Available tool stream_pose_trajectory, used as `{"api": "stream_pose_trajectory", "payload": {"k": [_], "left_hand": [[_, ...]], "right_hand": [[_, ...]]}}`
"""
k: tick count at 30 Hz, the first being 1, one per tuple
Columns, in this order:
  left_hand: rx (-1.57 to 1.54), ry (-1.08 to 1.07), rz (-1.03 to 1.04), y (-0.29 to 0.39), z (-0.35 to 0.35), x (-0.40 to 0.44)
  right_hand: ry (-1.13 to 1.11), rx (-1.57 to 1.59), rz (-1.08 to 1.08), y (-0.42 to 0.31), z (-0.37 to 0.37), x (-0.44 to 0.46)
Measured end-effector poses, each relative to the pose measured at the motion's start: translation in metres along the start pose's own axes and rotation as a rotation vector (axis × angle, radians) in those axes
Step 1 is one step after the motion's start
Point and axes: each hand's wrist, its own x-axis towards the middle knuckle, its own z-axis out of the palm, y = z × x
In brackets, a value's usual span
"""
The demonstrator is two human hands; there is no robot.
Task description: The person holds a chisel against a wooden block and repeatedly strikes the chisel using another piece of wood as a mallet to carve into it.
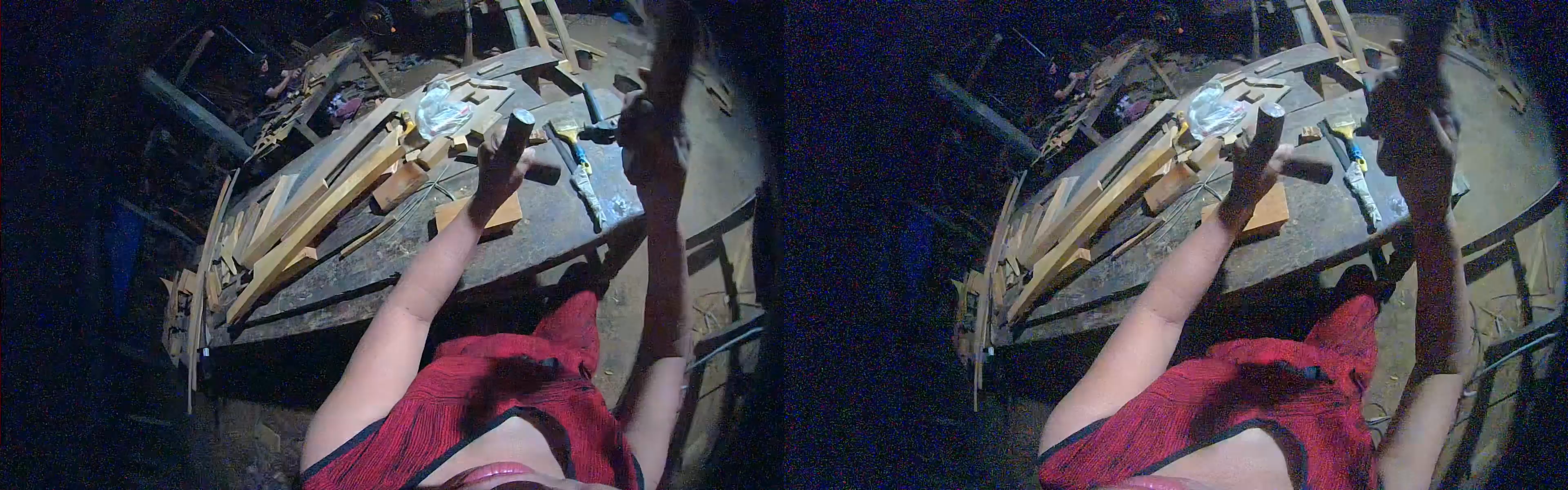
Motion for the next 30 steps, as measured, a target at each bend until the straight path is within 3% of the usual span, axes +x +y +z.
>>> {"api": "stream_pose_trajectory", "payload": {"k": [1,3,5,7,9,10,11,13,15,17,18,19,20,21,22,23,25,26,28,29,30], "left_hand": [[-0.008,-0.002,0.013,-0.001,0.0,0.0],[0.044,0.01,0.044,0.002,0.002,-0.001],[0.089,0.046,0.078,0.007,0.003,-0.001],[0.234,0.024,0.071,0.004,0.005,-0.002],[0.056,0.072,0.075,-0.003,0.011,-0.001],[0.013,0.04,0.029,0.001,0.008,0.0],[-0.03,0.01,-0.018,0.004,0.006,0.001],[-0.061,0.037,0.002,0.004,0.007,0.001],[-0.093,0.068,0.027,0.01,0.006,0.004],[0.014,0.073,0.076,0.019,0.001,0.008],[0.299,-0.182,-0.092,0.01,0.006,-0.001],[0.297,-0.181,-0.088,0.006,0.008,-0.001],[0.144,-0.115,-0.097,0.003,0.009,-0.003],[-0.009,-0.052,-0.111,0.0,0.01,-0.008],[0.025,-0.068,-0.06,-0.004,0.01,-0.009],[0.021,-0.07,-0.068,-0.004,0.011,-0.011],[0.016,-0.043,-0.056,-0.003,0.013,-0.007],[0.012,-0.042,-0.053,0.0,0.011,-0.004],[0.073,-0.001,0.036,0.008,0.004,-0.001],[0.078,-0.005,0.033,0.01,0.001,-0.004],[-0.008,-0.085,-0.101,0.011,-0.001,-0.004]], "right_hand": [[0.056,-0.095,-0.066,-0.006,0.004,-0.001],[-0.02,0.044,0.027,0.025,0.003,-0.014],[-0.612,-0.644,0.45,0.025,0.006,-0.014],[-0.625,-0.756,0.298,0.025,-0.003,-0.003],[-0.363,-0.22,0.12,0.011,-0.001,0.009],[-0.214,-0.052,0.173,-0.029,0.023,0.011],[-0.066,0.115,0.223,-0.022,-0.003,0.014],[0.053,-0.122,-0.123,-0.011,-0.001,0.018],[-0.073,-0.059,-0.055,0.019,-0.001,0.005],[-0.643,-0.719,0.339,0.038,-0.002,0.004],[-0.596,-0.697,0.413,0.038,-0.007,0.008],[-0.548,-0.681,0.483,0.038,-0.016,0.017],[-0.388,-0.385,0.287,0.068,-0.038,0.026],[-0.322,-0.327,0.334,0.031,-0.024,0.03],[-0.254,-0.267,0.377,-0.006,-0.011,0.034],[-0.258,0.016,0.178,-0.004,-0.015,0.037],[0.007,-0.049,-0.096,0.002,0.006,0.023],[-0.102,-0.017,-0.053,0.019,-0.004,0.007],[-0.471,-0.546,0.585,0.017,-0.003,-0.001],[-0.63,-0.886,0.562,0.022,0.007,-0.006],[-0.587,-0.716,0.511,0.027,-0.006,0.0]]}}
